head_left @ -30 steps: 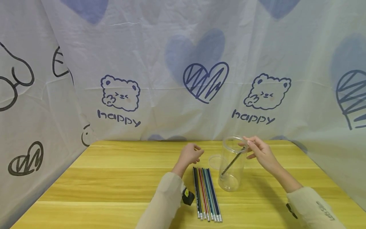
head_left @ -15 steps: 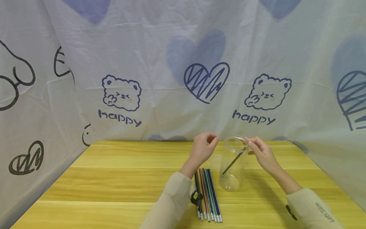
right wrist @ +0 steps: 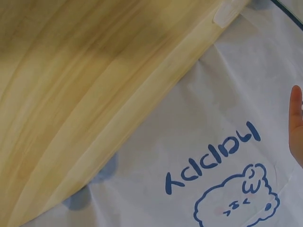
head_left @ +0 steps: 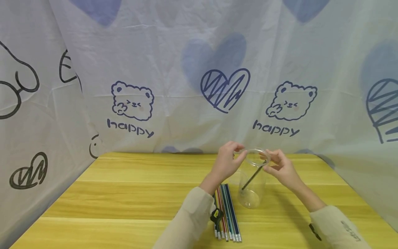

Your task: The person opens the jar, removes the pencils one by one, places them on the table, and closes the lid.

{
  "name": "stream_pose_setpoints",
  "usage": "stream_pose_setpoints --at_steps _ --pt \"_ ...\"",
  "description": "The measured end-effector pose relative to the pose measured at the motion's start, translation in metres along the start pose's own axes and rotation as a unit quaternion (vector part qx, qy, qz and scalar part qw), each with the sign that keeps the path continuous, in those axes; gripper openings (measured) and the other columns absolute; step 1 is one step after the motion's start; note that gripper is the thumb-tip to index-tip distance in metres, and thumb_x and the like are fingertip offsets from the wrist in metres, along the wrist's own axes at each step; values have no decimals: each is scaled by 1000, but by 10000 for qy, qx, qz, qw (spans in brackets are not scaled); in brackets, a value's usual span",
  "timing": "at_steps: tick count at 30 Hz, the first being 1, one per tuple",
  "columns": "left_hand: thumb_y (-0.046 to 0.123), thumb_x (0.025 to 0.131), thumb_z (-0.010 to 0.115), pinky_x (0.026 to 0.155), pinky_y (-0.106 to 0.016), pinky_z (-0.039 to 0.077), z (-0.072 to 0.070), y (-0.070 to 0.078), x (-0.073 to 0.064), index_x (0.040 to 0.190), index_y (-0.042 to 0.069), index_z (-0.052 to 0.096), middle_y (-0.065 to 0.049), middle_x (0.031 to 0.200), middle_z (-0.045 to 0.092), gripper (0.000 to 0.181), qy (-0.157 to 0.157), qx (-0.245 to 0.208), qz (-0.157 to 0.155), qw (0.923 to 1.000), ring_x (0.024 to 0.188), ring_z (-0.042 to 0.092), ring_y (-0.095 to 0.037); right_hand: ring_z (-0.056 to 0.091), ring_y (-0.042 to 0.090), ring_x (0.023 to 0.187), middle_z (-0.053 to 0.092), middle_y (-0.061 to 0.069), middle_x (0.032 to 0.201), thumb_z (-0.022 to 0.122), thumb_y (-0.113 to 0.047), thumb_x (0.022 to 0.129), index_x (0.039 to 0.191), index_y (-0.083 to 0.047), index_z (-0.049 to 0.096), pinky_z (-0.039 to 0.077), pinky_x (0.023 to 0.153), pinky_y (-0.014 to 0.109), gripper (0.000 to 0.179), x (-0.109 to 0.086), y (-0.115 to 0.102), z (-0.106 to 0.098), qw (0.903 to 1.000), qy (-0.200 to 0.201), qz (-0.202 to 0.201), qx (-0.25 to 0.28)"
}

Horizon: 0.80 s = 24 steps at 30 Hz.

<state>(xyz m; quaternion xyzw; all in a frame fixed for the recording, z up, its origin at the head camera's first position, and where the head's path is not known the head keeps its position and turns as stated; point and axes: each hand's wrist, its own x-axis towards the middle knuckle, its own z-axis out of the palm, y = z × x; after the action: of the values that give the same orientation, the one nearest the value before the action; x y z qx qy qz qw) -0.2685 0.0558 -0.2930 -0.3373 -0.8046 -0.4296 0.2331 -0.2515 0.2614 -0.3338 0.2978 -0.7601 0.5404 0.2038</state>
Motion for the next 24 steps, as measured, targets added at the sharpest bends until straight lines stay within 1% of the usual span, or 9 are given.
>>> stream_pose_setpoints --at_steps 4,8,10,13,15,17,21,23,24 --pt "14 85 59 71 -14 44 1 1 0 96 1 64 -6 92 60 17 -56 40 39 10000 85 55 -15 53 5 104 49 19 124 65 12 73 106 11 33 48 76 22 46 0 3 3 9998 -149 -74 64" --pt "14 85 59 69 -13 44 3 2 0 94 2 64 -4 90 61 15 -121 52 59 9999 83 55 -13 55 12 102 47 30 119 64 16 71 107 13 29 50 76 24 50 1 6 4 9986 -266 -214 411" --pt "14 85 60 68 -12 44 3 2 0 92 3 65 -4 90 61 14 -157 63 31 9999 82 55 -12 56 13 100 50 27 117 63 16 71 110 12 27 50 75 24 53 1 7 5 9977 -310 -220 565" --pt "13 84 61 68 -14 45 2 3 0 90 3 65 -2 89 61 12 -198 87 -21 9998 80 54 -10 57 13 97 55 15 116 63 16 71 119 10 25 50 73 23 61 1 6 5 9969 -353 -149 685" --pt "14 83 61 67 -15 45 1 5 1 88 4 66 -1 88 61 12 -237 120 -73 9996 77 53 -8 57 12 97 56 8 116 63 15 72 125 8 24 50 71 23 66 1 5 4 9975 -356 -73 599" --pt "14 83 62 67 -15 45 1 5 1 88 4 66 -1 88 61 12 -264 153 -91 9995 76 53 -8 57 11 96 57 5 115 64 13 73 127 8 26 50 72 22 66 1 5 4 9985 -346 -17 417" --pt "17 84 62 73 -16 43 1 6 1 90 5 67 -1 90 60 14 -350 352 -139 9987 82 54 -11 57 8 95 57 3 112 66 9 73 126 9 35 50 74 23 61 0 4 4 9993 -304 172 117" --pt "19 84 62 75 -17 43 1 7 1 91 6 67 -1 91 60 16 -394 477 -129 9980 86 53 -12 57 6 95 57 5 113 67 7 73 125 9 38 50 75 23 59 0 4 4 9991 -310 267 76" --pt "20 84 62 76 -18 42 1 7 1 92 6 67 -1 91 59 17 -405 557 -111 9976 87 53 -12 57 7 94 56 10 114 67 7 73 124 9 38 50 75 24 59 0 5 4 9991 -317 281 64"
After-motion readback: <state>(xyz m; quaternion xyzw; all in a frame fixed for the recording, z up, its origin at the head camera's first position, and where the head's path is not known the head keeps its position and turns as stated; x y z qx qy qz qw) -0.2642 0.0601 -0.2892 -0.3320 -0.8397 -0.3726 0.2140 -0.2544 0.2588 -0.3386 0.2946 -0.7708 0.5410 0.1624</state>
